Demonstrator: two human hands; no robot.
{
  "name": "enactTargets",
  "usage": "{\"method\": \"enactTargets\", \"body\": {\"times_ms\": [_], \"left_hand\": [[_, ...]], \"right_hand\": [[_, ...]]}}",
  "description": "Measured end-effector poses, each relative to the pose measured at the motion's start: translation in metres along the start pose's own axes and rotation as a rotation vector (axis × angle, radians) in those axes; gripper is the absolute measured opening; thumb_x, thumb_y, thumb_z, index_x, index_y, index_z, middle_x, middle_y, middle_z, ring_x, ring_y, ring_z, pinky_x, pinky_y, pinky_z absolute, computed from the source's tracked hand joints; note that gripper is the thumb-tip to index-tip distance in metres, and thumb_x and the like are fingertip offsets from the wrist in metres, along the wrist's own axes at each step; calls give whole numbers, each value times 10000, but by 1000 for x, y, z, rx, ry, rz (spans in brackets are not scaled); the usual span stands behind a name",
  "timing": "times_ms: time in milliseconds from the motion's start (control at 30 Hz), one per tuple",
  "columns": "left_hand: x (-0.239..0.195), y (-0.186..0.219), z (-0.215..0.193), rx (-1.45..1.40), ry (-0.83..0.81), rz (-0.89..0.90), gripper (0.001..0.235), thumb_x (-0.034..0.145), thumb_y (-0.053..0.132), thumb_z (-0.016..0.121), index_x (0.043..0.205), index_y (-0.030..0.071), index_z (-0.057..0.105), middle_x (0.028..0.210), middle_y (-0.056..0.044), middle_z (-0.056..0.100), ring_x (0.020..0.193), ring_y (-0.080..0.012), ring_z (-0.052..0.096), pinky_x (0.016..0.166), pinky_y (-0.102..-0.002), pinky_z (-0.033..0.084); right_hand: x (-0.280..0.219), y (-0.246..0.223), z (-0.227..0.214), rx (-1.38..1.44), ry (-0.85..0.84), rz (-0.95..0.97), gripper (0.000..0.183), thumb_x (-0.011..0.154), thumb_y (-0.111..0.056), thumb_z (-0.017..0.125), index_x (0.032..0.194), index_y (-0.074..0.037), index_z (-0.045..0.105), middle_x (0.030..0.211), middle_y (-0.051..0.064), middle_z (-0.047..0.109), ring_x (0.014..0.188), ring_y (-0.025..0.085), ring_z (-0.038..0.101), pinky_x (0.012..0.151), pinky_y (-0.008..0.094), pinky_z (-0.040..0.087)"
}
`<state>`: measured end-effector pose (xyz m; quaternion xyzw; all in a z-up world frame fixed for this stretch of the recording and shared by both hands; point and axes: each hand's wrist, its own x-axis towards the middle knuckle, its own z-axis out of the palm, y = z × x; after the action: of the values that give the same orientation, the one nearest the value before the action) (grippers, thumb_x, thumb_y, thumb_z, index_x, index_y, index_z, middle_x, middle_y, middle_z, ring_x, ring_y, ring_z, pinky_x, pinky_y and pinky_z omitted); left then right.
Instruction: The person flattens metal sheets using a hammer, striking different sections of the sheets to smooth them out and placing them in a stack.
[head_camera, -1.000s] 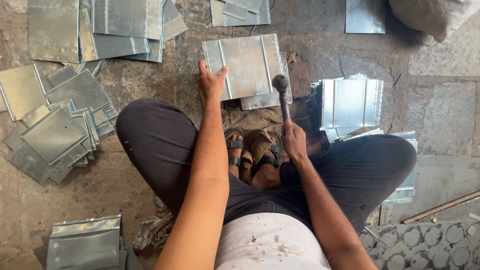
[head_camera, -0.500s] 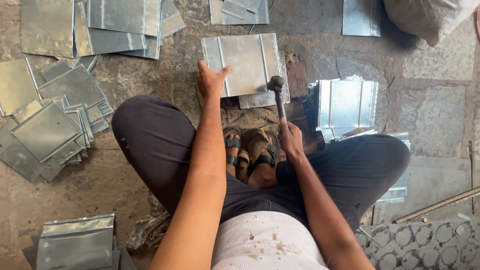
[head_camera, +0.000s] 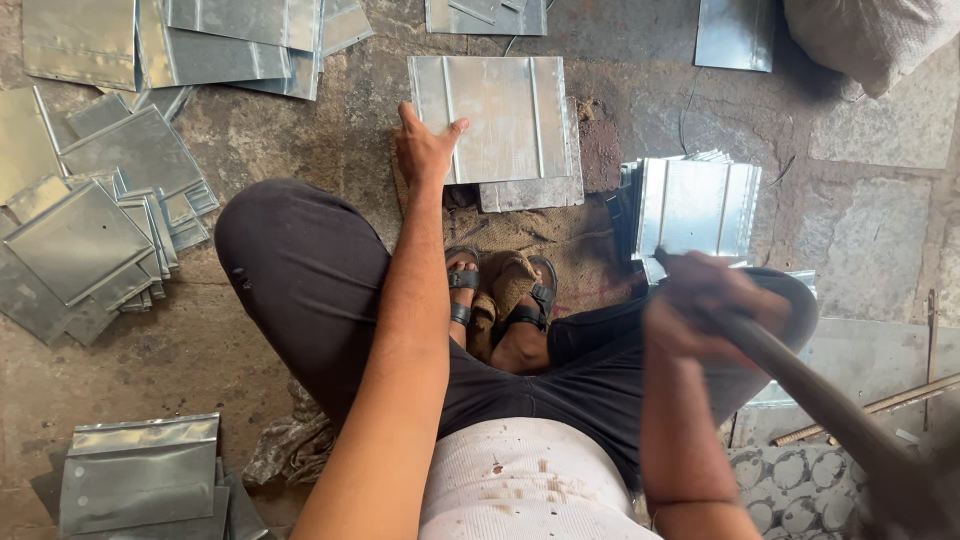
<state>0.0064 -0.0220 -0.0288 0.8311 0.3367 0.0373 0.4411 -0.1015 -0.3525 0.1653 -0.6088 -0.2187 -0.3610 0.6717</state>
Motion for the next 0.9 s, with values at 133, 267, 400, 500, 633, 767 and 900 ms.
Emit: {"method": "enactTargets", "body": {"times_ms": [133, 267, 400, 500, 633, 767, 900], "left_hand": [[3, -7, 8, 6, -35, -47, 901, 733, 516, 888, 1340, 82, 383, 1033, -191, 716, 844, -330, 760, 657, -430, 647], [17, -10, 12, 77, 76, 70, 911, 745, 523, 933, 1327, 68, 400, 1046, -237, 712, 892, -414, 734, 698, -486, 615], [0, -12, 9, 58, 101, 116, 944, 730, 533, 930, 1319, 44, 377, 1046, -265, 696, 868, -412, 736, 659, -458, 630], [-2, 0, -2, 66, -35, -42, 879, 773, 556, 875, 1330, 86, 384, 1022, -228, 713, 857, -366, 751, 630, -423, 638], [-4, 2, -4, 31, 1, -2, 856, 767, 525, 880, 1303, 78, 386, 1016, -224, 713, 841, -345, 757, 604, -392, 644], [-3, -4, -1, 43, 20, 47, 837, 764, 505, 897, 1267, 68, 392, 1006, -228, 712, 851, -358, 753, 650, -415, 639], [3, -3, 1, 67, 176, 209, 926, 681, 449, 943, 1277, 28, 372, 980, -285, 701, 819, -436, 723, 650, -492, 590]], "right_hand": [[-104, 32, 6, -562, -604, 981, 631, 1116, -596, 291, 820, -113, 568, 671, -33, 543, 526, 55, 490, 422, 213, 441], [-53, 6, 15, -329, -249, 1300, 475, 1088, -541, 386, 892, -126, 508, 644, -42, 428, 482, 83, 367, 385, 268, 298], [37, -52, 7, -81, 62, 839, 380, 1134, -439, 408, 1041, -91, 527, 650, -18, 431, 456, 94, 357, 350, 263, 252], [80, -66, -5, 181, -73, 254, 467, 1092, -581, 397, 1039, -122, 467, 644, 6, 449, 377, 58, 402, 337, 269, 346], [27, -4, -18, 28, 18, 23, 465, 1065, -586, 376, 946, -142, 446, 648, -2, 457, 420, 66, 407, 369, 254, 341], [-100, 56, -2, -512, -385, 549, 512, 1129, -538, 349, 852, -135, 500, 644, 10, 503, 522, 109, 474, 480, 256, 373], [-65, 44, 25, -605, -487, 1108, 482, 1098, -507, 371, 845, -127, 524, 638, -9, 502, 506, 100, 461, 423, 260, 374]]}}
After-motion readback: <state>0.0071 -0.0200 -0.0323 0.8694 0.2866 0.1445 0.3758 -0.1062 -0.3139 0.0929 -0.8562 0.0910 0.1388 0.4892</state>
